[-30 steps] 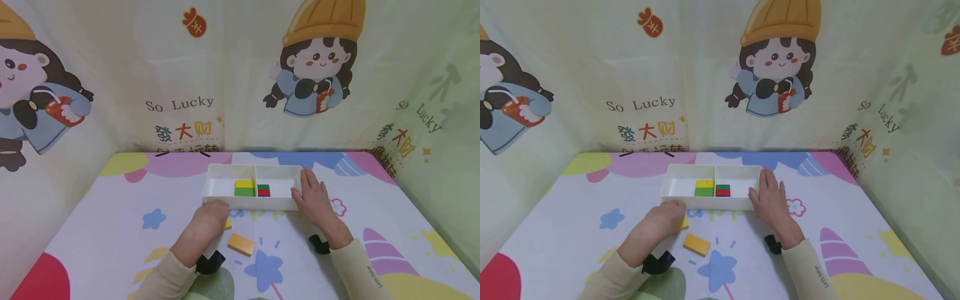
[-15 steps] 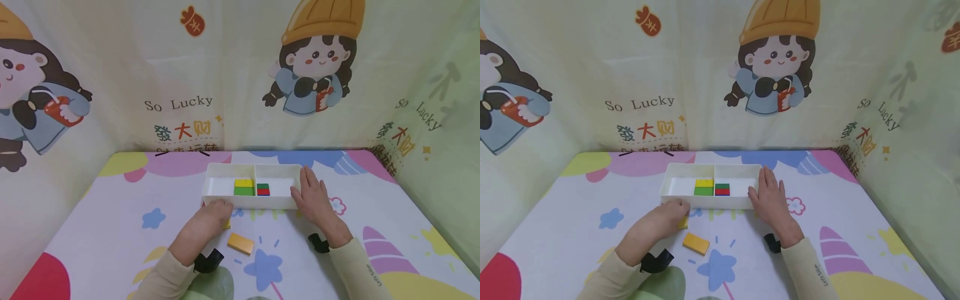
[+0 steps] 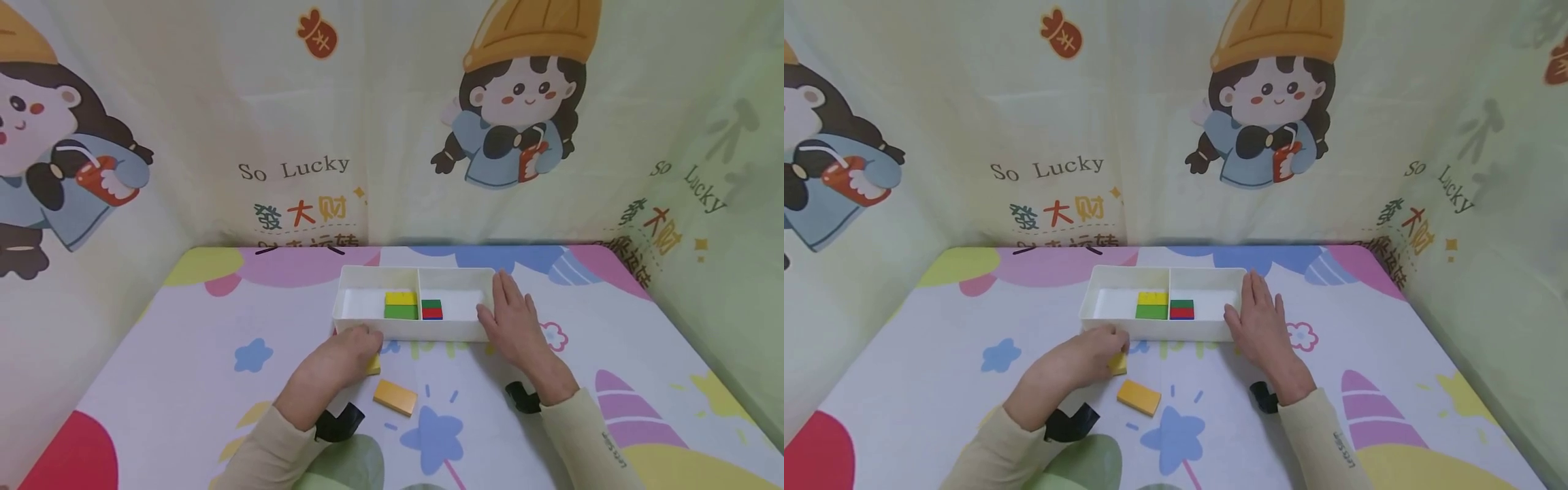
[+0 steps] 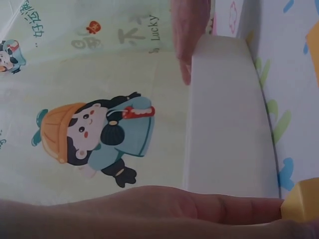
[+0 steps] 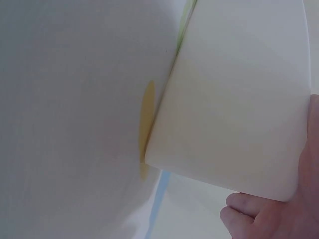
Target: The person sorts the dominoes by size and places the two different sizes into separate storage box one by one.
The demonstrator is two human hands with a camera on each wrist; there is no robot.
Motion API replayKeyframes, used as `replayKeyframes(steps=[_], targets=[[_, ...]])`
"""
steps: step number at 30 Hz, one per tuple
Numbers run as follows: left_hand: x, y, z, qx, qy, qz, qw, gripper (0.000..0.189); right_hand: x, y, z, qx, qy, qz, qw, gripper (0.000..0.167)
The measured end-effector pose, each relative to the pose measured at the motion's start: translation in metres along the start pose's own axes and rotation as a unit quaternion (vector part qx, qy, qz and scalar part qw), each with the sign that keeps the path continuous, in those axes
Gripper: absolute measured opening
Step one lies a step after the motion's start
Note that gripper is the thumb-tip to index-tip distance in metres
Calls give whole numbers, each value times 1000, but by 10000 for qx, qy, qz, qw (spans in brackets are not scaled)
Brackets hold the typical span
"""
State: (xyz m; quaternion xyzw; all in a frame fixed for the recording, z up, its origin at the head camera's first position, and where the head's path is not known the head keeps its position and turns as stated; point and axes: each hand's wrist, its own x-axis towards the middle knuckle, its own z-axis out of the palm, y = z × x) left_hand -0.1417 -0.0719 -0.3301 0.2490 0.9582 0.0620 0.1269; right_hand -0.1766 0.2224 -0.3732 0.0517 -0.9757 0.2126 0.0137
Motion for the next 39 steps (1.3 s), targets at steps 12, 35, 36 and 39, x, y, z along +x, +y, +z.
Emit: replayKeyframes(steps=[12,35,36,39], targets=[[4,-7,-23,-704,184,706,9948,29,1,0,0,7,89,4,10000,71],[53,-34,-39,-205,277,489,9982,40,0,2,2,-4,102,-5,9999,72],[54,-35,-38,-235,165,423,9987,40,0,2,2,-2,100,-7,9999,72],[59,-37,-35,-237,-14,271,9994,37,0,2,3,-12,67,8,10000,72]])
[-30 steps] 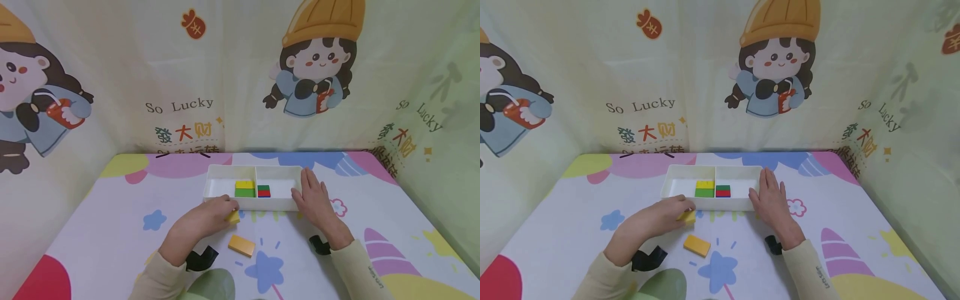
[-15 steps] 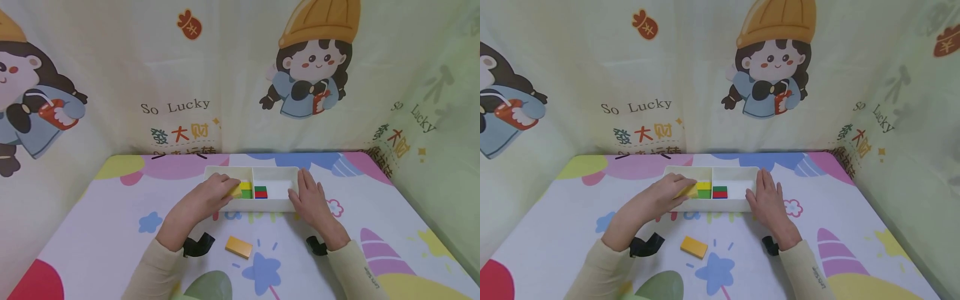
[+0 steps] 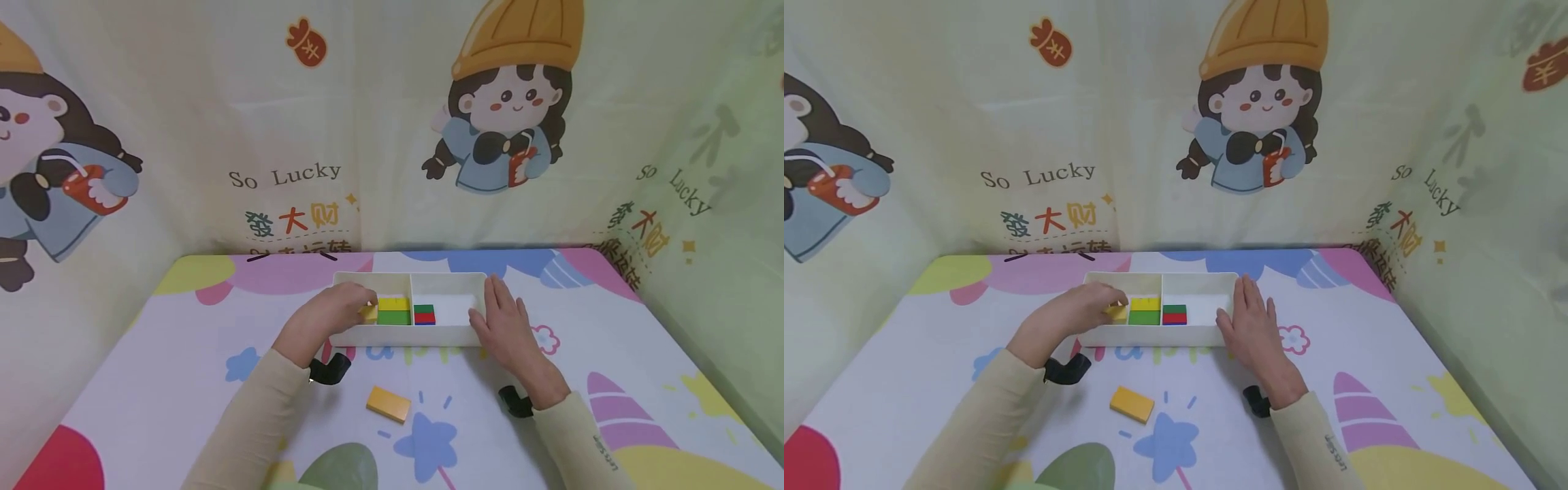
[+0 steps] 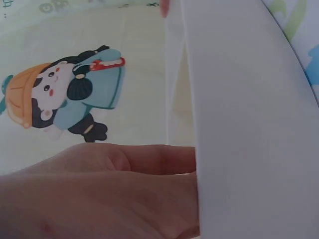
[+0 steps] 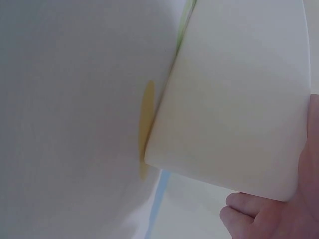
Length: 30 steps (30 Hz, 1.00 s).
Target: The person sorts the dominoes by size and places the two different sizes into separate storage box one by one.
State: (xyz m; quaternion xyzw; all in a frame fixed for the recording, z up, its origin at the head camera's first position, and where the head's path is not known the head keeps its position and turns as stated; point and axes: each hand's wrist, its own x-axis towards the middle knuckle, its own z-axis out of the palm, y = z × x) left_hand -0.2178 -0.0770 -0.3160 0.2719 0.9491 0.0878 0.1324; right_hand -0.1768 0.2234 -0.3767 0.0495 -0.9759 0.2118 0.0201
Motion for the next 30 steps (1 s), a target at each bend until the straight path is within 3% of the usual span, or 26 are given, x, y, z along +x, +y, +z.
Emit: replayKeyframes(steps=[11,19,30], targets=[[17,-2,5,280,-565,-167,9979,16,-1,0,3,50,11,-3,10000,71],[20,-3,4,-351,-762,-200,9963,5,0,0,2,16,38,10,10000,72],[16,-1,10,-623,-780,-378,9943,31,-1,1,2,63,90,-6,9999,71]])
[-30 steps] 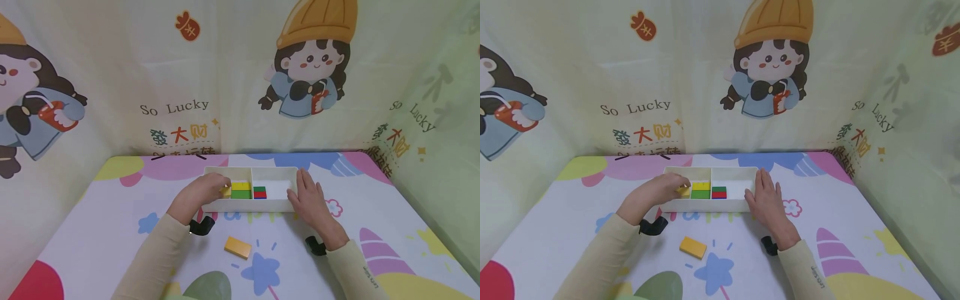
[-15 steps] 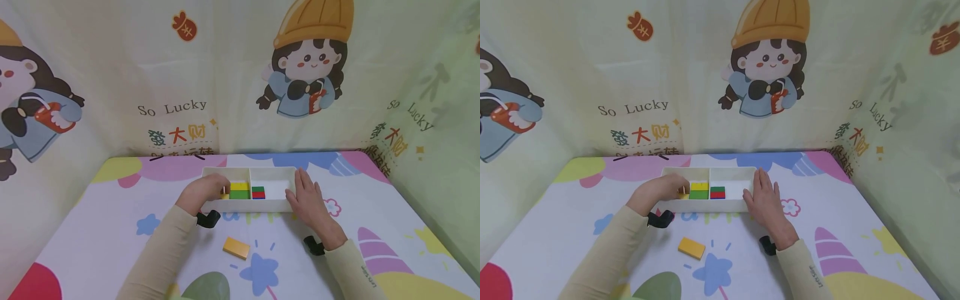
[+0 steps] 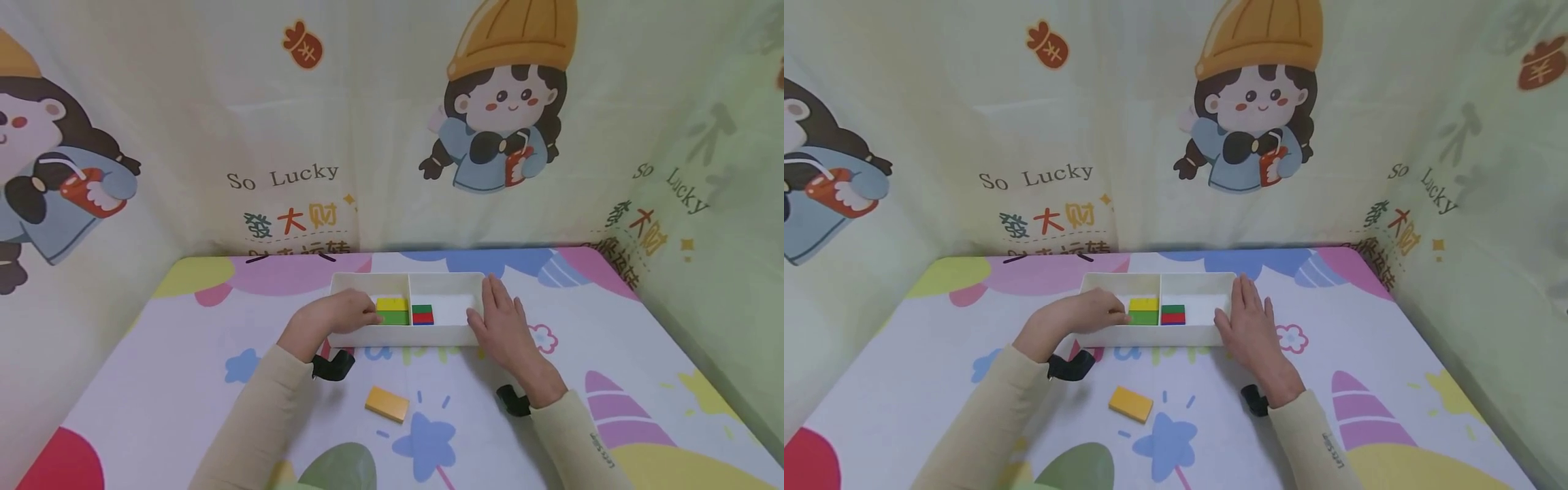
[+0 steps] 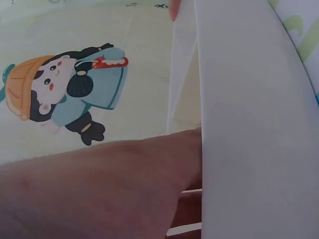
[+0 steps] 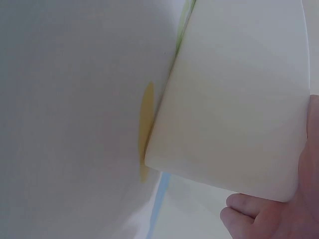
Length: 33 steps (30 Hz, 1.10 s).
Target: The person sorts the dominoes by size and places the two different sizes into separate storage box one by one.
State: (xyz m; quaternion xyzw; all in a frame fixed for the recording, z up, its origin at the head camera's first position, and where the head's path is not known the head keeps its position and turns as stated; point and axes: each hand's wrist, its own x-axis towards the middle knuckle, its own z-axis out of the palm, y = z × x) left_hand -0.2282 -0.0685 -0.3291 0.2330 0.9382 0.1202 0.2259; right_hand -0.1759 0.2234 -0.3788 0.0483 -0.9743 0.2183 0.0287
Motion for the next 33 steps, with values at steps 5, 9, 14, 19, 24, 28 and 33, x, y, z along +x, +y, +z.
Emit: replayKeyframes(steps=[5,9,14,19,24,28,33], targets=[[-12,7,3,-174,363,147,9991,24,0,0,0,-1,-64,50,10000,72],[-28,16,6,-157,969,523,9938,20,0,0,-1,-86,-41,36,9999,72],[-48,27,14,47,1771,1281,9758,15,1,0,-3,-71,-5,-11,10000,71],[-58,34,25,171,2034,2006,9582,13,2,-1,-4,-78,-102,59,9999,72],[-59,41,32,82,1518,1971,9685,14,2,-2,-5,-59,-64,75,9999,71],[-57,45,37,154,929,1697,9810,15,1,-3,-3,-63,-171,89,9998,72],[-53,49,44,93,226,1371,9903,18,2,-2,-2,-103,-119,84,9998,72]])
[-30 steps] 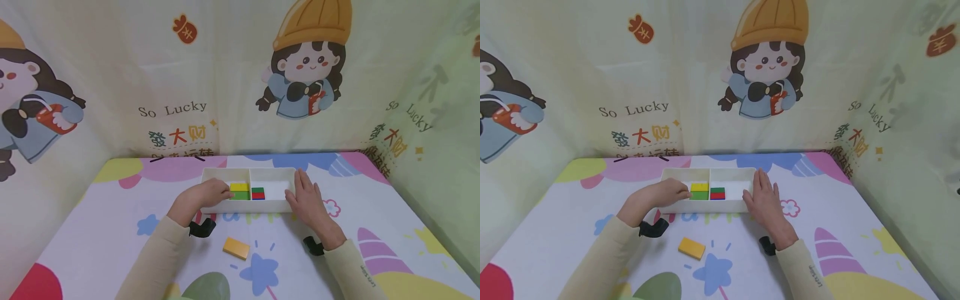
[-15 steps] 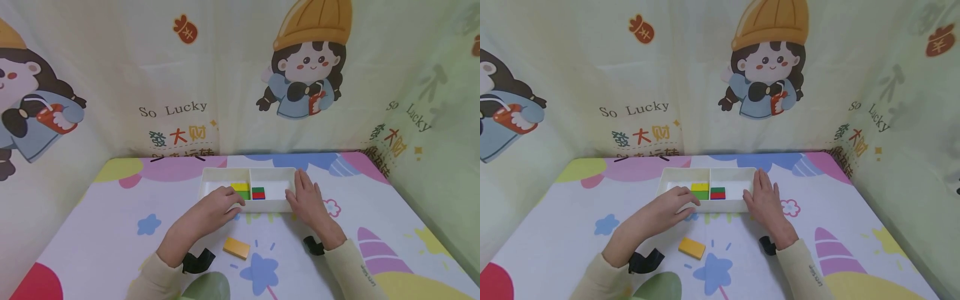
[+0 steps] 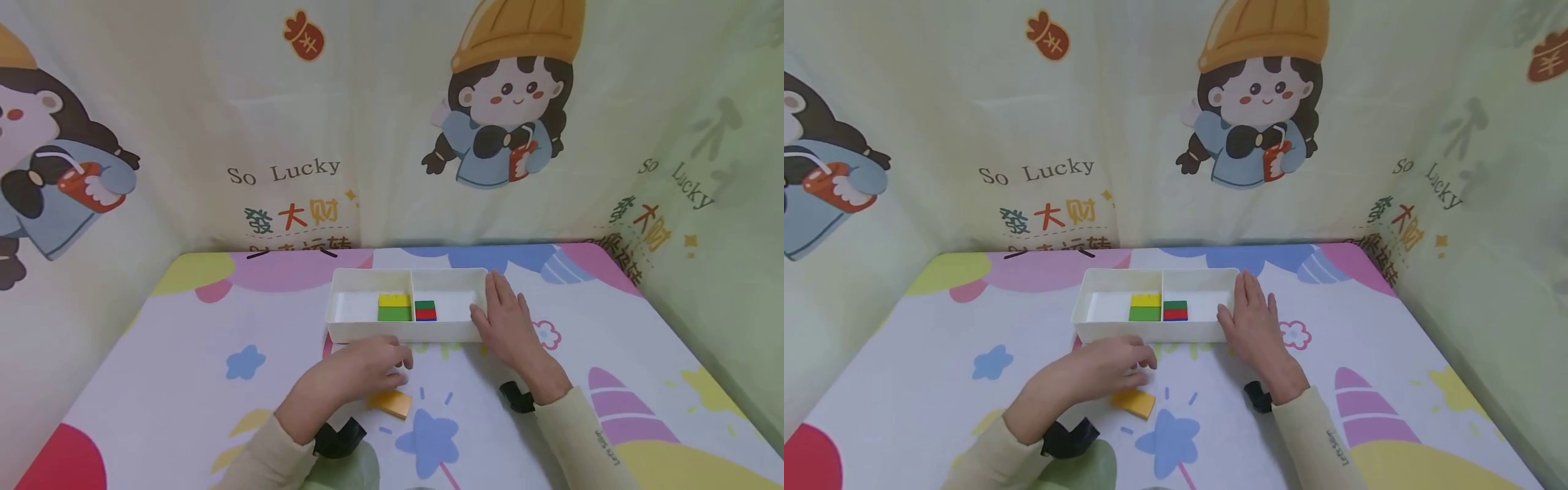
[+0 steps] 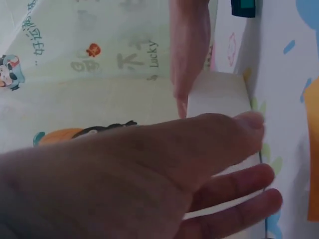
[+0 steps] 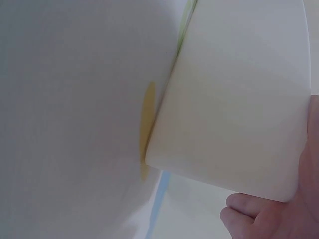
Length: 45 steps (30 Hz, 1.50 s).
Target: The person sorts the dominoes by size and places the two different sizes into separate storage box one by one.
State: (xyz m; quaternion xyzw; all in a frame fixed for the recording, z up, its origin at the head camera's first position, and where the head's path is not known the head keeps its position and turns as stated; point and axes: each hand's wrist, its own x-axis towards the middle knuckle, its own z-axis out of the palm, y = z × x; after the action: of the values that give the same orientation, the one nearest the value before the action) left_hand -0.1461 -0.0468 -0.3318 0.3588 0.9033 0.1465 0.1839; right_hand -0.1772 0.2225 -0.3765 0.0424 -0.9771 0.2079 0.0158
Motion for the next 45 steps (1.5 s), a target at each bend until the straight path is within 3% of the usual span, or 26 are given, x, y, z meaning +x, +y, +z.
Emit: replayKeyframes(steps=[5,15,22,28,45], targets=[[3,5,6,-141,-500,-251,9983,19,2,2,0,-4,2,15,10000,72],[4,13,14,-24,-662,-471,9967,31,2,3,-1,0,24,-26,10000,71],[5,16,19,308,-673,-353,9966,28,0,2,-1,33,34,-30,10000,71],[4,15,15,141,-643,-439,9969,23,0,2,-2,0,57,-63,10000,71],[3,14,19,640,-197,-771,9948,44,0,1,-1,76,30,-104,9999,72]])
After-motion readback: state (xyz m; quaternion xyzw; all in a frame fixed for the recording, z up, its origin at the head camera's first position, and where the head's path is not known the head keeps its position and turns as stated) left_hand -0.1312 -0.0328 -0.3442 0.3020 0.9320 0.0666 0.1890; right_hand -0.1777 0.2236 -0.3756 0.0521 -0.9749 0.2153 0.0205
